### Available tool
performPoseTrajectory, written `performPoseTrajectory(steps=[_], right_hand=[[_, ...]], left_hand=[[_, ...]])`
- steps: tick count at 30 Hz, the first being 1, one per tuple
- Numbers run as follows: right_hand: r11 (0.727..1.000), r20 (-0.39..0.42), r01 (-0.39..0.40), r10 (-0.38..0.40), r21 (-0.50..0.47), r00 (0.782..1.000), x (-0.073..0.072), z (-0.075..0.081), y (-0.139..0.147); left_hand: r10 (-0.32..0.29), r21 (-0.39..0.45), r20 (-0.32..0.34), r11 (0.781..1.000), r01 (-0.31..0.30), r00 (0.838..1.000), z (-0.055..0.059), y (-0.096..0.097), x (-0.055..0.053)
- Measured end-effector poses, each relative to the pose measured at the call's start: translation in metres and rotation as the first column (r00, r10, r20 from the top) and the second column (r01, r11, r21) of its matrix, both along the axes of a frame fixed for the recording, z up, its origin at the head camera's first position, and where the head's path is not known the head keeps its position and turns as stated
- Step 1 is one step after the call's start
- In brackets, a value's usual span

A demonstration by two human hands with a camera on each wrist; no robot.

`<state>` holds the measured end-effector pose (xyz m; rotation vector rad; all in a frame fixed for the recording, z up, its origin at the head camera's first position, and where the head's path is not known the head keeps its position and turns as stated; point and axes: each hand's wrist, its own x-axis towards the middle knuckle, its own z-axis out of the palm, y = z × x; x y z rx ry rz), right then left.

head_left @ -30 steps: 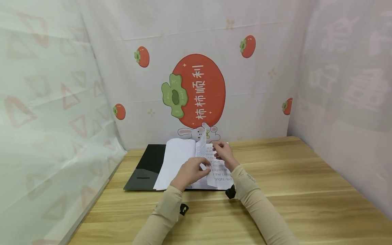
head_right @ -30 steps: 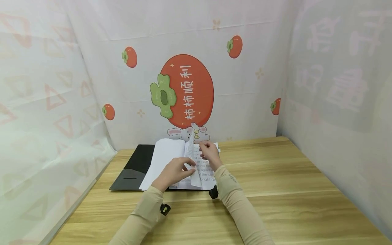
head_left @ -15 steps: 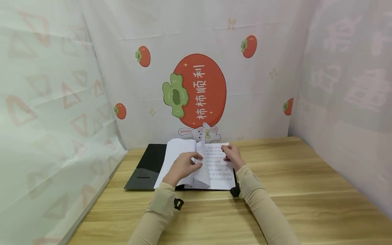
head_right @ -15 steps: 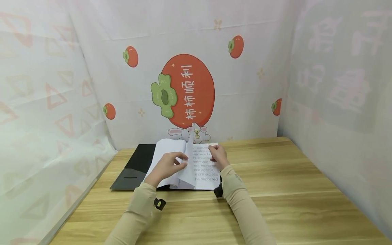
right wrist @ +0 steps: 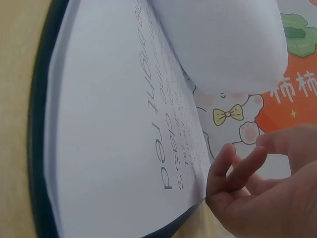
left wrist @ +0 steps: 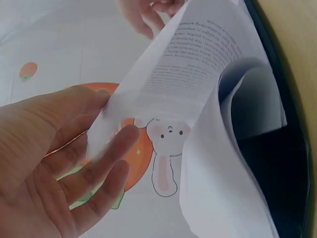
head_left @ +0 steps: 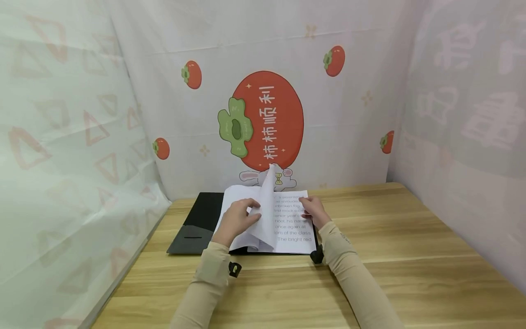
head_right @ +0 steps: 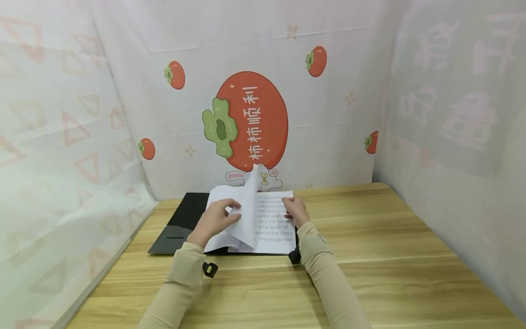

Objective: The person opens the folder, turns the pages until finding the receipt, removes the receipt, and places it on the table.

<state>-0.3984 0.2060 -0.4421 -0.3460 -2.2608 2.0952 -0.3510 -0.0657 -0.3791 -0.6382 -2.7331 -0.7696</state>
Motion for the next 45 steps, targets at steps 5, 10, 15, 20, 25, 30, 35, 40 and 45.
performPoseTrajectory(steps=[5, 10, 15, 20, 25, 30, 35, 40, 45], right_hand=[[1.000, -0.004, -0.025, 0.025, 0.008, 1.000, 0.000, -0.001, 0.002], [0.999, -0.004, -0.035, 0.035, 0.010, 0.999, -0.002, -0.005, 0.004], [0.999, 0.004, -0.040, 0.040, 0.016, 0.999, -0.001, -0.008, 0.007], [0.999, 0.016, -0.044, 0.044, 0.018, 0.999, -0.001, -0.009, 0.009], [0.999, 0.026, -0.043, 0.042, 0.005, 0.999, -0.001, -0.010, 0.010], [0.999, 0.031, -0.045, 0.045, -0.002, 0.999, -0.002, -0.011, 0.010], [0.999, 0.032, -0.048, 0.048, 0.000, 0.998, -0.004, -0.011, 0.009], [0.999, 0.037, -0.054, 0.053, 0.005, 0.998, -0.003, -0.009, 0.009], [0.998, 0.044, -0.052, 0.051, 0.018, 0.998, -0.004, -0.011, 0.009]], left_hand=[[0.069, -0.016, 0.001, 0.997, -0.069, 0.998, 0.002, -0.011, -0.003], [0.154, -0.059, 0.025, 0.987, -0.153, 0.988, 0.006, -0.022, -0.003], [0.269, -0.090, 0.099, 0.961, -0.261, 0.958, 0.006, -0.034, -0.005], [0.305, -0.100, 0.175, 0.951, -0.291, 0.936, 0.003, -0.045, -0.011], [0.323, -0.128, 0.246, 0.945, -0.300, 0.914, -0.002, -0.056, -0.016], [0.333, -0.140, 0.320, 0.942, -0.304, 0.887, -0.009, -0.066, -0.019], [0.339, -0.142, 0.367, 0.941, -0.308, 0.866, -0.013, -0.070, -0.020], [0.309, -0.112, 0.393, 0.951, -0.288, 0.866, -0.016, -0.071, -0.019], [0.289, -0.089, 0.404, 0.957, -0.277, 0.868, -0.021, -0.075, -0.020]])
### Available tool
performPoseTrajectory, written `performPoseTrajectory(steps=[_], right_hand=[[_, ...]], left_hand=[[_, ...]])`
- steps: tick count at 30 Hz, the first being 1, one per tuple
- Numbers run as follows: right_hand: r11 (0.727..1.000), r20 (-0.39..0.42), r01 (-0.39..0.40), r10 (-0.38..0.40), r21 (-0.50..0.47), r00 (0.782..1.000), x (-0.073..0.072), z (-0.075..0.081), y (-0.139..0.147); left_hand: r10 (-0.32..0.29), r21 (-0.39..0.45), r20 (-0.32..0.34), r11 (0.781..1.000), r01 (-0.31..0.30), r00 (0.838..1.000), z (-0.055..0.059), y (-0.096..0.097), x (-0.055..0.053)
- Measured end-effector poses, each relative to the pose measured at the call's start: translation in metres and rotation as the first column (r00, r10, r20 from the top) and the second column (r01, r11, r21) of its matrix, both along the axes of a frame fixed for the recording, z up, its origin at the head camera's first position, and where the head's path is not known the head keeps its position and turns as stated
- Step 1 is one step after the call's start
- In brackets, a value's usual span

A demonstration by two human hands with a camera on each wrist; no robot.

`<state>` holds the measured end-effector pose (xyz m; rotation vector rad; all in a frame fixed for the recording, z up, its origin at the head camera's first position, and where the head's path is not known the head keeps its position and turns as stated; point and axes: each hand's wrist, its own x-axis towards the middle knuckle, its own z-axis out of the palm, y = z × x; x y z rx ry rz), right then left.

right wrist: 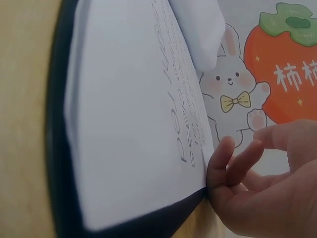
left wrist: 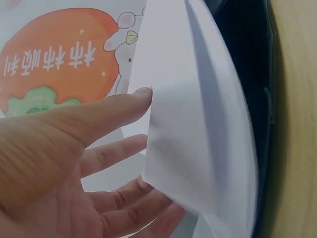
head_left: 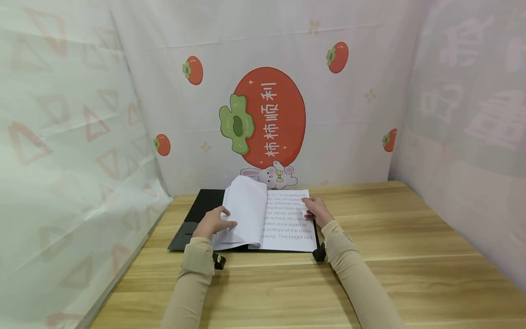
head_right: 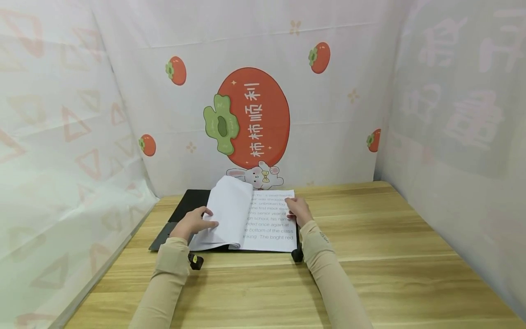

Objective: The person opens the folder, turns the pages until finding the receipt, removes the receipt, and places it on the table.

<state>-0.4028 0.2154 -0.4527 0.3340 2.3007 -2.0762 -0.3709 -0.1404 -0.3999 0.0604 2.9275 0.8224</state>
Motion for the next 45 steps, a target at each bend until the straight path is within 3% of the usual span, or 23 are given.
performPoseTrajectory(steps=[9, 23, 37, 45], right_hand=[[1.000, 0.011, 0.000, -0.001, 0.028, 1.000, 0.000, -0.001, 0.003], [0.999, -0.008, 0.001, -0.001, -0.041, 1.000, -0.003, -0.003, 0.011], [0.996, -0.011, -0.080, 0.079, -0.030, 0.997, -0.008, -0.008, 0.018], [0.979, 0.021, -0.143, 0.148, -0.144, 0.989, -0.018, -0.011, 0.027]], left_hand=[[0.016, -0.004, 0.054, 1.000, -0.016, 0.998, -0.011, -0.009, 0.000], [0.039, -0.047, 0.072, 0.998, -0.035, 0.997, -0.014, -0.014, 0.000], [0.076, -0.098, 0.086, 0.993, -0.067, 0.993, -0.021, -0.013, -0.005], [0.078, -0.101, 0.086, 0.992, -0.070, 0.993, -0.020, -0.011, -0.003]])
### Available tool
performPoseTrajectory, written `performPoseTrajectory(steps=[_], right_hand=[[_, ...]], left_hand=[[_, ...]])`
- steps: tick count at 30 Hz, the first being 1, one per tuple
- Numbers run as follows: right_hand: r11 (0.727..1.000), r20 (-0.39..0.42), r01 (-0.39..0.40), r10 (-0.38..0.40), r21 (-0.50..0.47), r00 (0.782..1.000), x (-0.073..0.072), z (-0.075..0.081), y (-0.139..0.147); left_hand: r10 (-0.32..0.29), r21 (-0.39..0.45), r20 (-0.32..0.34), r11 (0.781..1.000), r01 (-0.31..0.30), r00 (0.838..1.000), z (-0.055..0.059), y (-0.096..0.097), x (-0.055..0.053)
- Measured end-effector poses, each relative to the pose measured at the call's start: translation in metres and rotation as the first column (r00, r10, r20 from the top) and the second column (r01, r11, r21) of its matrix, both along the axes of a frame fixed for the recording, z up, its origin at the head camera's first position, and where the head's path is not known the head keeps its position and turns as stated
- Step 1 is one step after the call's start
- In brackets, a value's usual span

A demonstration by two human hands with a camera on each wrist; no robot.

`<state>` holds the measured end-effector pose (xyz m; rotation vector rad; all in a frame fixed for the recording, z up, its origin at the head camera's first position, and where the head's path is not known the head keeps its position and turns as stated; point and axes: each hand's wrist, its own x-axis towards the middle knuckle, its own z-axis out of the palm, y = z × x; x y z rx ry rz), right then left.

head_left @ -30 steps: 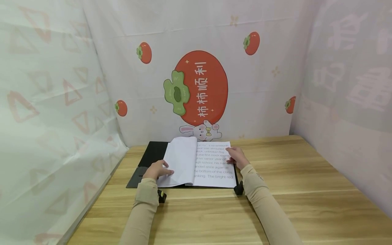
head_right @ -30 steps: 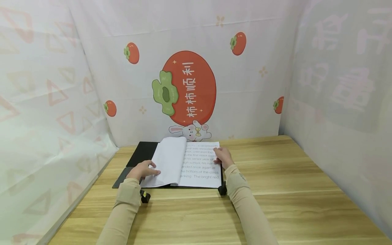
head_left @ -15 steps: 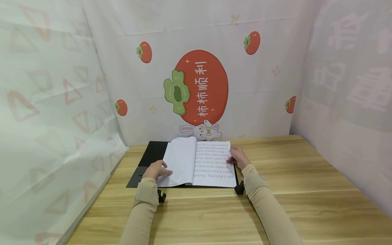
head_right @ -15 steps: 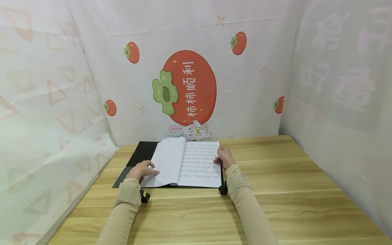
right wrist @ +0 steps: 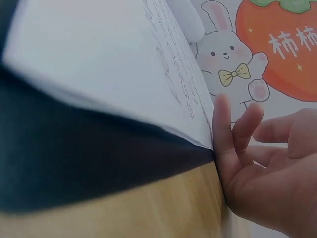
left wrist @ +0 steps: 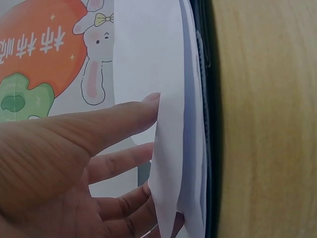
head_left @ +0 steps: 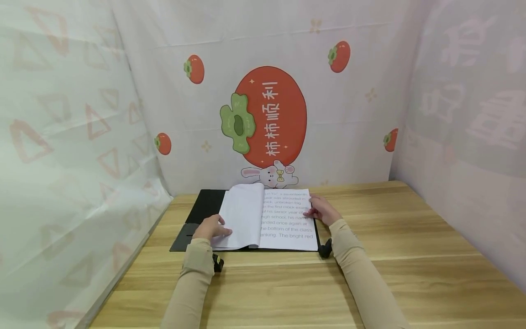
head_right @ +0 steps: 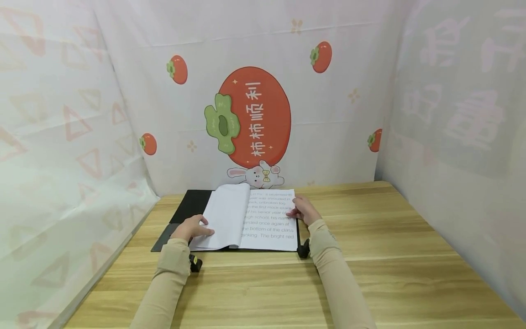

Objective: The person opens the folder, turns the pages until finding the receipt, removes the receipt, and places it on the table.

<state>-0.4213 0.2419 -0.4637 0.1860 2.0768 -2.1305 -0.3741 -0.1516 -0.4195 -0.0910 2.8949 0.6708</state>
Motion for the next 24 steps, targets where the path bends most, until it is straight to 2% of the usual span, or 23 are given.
performPoseTrajectory(steps=[6, 10, 13, 18, 24], right_hand=[[0.995, 0.003, -0.058, 0.059, -0.083, 0.998, -0.002, 0.001, 0.003], [0.981, -0.016, -0.072, 0.070, -0.179, 0.997, -0.002, 0.004, 0.004], [0.973, -0.021, -0.088, 0.086, -0.212, 0.996, -0.005, 0.008, 0.004], [0.980, -0.021, -0.074, 0.071, -0.187, 0.997, -0.013, 0.010, 0.007], [0.990, 0.009, -0.028, 0.029, -0.140, 1.000, -0.022, 0.008, 0.009]], left_hand=[[0.017, -0.010, 0.012, 1.000, -0.017, 1.000, 0.001, 0.001, 0.001], [0.016, -0.007, 0.013, 1.000, -0.016, 1.000, 0.002, 0.001, -0.001], [0.021, -0.005, 0.012, 1.000, -0.021, 1.000, 0.003, 0.001, -0.002], [0.030, -0.003, 0.003, 1.000, -0.030, 1.000, 0.002, 0.001, -0.003], [0.010, -0.005, -0.020, 1.000, -0.010, 1.000, -0.005, 0.001, -0.003]])
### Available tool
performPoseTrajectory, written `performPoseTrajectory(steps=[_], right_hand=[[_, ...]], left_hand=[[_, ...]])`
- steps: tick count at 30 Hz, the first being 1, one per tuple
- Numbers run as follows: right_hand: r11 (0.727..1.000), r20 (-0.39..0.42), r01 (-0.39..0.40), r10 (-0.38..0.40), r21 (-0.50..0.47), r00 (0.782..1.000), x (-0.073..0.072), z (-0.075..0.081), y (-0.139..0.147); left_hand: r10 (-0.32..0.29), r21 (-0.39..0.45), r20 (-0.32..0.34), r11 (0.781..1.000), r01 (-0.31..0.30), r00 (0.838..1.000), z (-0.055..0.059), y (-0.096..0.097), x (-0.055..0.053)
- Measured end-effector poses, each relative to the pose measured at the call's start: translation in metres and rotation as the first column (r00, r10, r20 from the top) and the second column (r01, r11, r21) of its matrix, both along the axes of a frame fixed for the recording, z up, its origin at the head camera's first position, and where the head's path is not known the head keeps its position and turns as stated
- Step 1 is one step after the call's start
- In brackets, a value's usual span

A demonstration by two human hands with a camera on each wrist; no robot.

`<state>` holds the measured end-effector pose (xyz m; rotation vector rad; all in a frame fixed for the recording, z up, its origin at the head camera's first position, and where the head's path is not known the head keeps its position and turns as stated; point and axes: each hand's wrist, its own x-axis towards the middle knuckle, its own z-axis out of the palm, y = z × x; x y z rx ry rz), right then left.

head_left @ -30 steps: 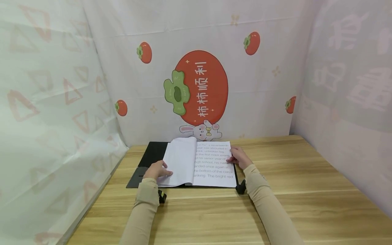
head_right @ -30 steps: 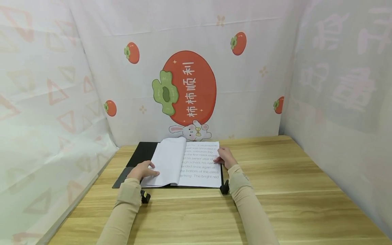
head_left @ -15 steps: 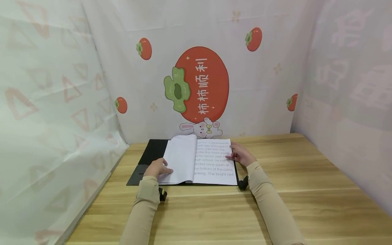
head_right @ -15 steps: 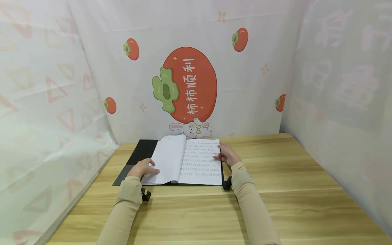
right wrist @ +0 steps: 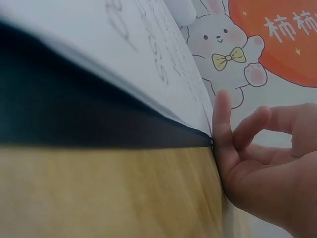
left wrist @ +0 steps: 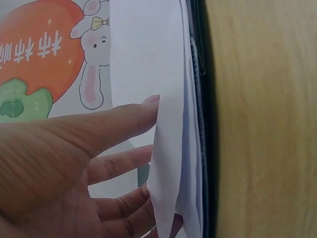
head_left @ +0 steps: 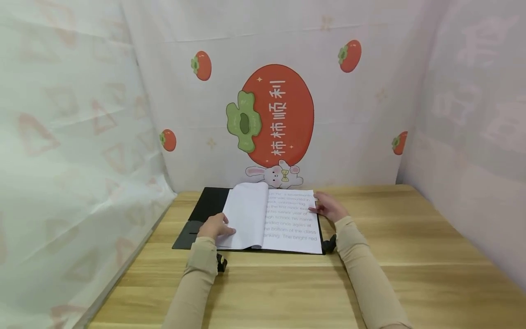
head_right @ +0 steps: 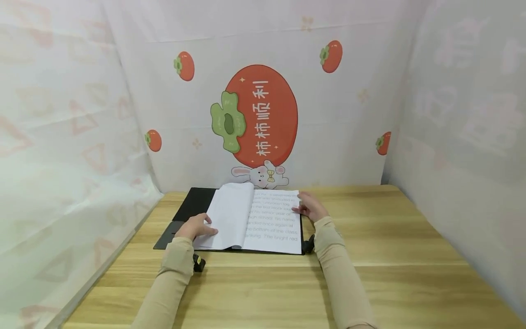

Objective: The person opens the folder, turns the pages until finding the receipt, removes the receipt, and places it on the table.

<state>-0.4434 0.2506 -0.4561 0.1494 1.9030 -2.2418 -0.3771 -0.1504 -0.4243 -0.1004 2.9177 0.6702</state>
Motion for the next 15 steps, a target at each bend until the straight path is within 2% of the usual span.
performPoseTrajectory(steps=[5, 11, 15], right_hand=[[1.000, 0.015, -0.015, 0.015, -0.001, 1.000, -0.006, -0.005, -0.001], [1.000, -0.008, -0.010, 0.011, 0.027, 1.000, -0.009, 0.000, 0.002], [0.999, 0.006, -0.017, 0.017, 0.034, 1.000, -0.012, 0.000, 0.002]], left_hand=[[0.018, -0.007, 0.002, 1.000, -0.018, 1.000, -0.005, 0.000, 0.002], [-0.010, -0.016, -0.010, 1.000, 0.010, 1.000, 0.000, 0.003, -0.003], [-0.018, -0.033, -0.001, 0.999, 0.018, 1.000, 0.001, 0.004, -0.004]])
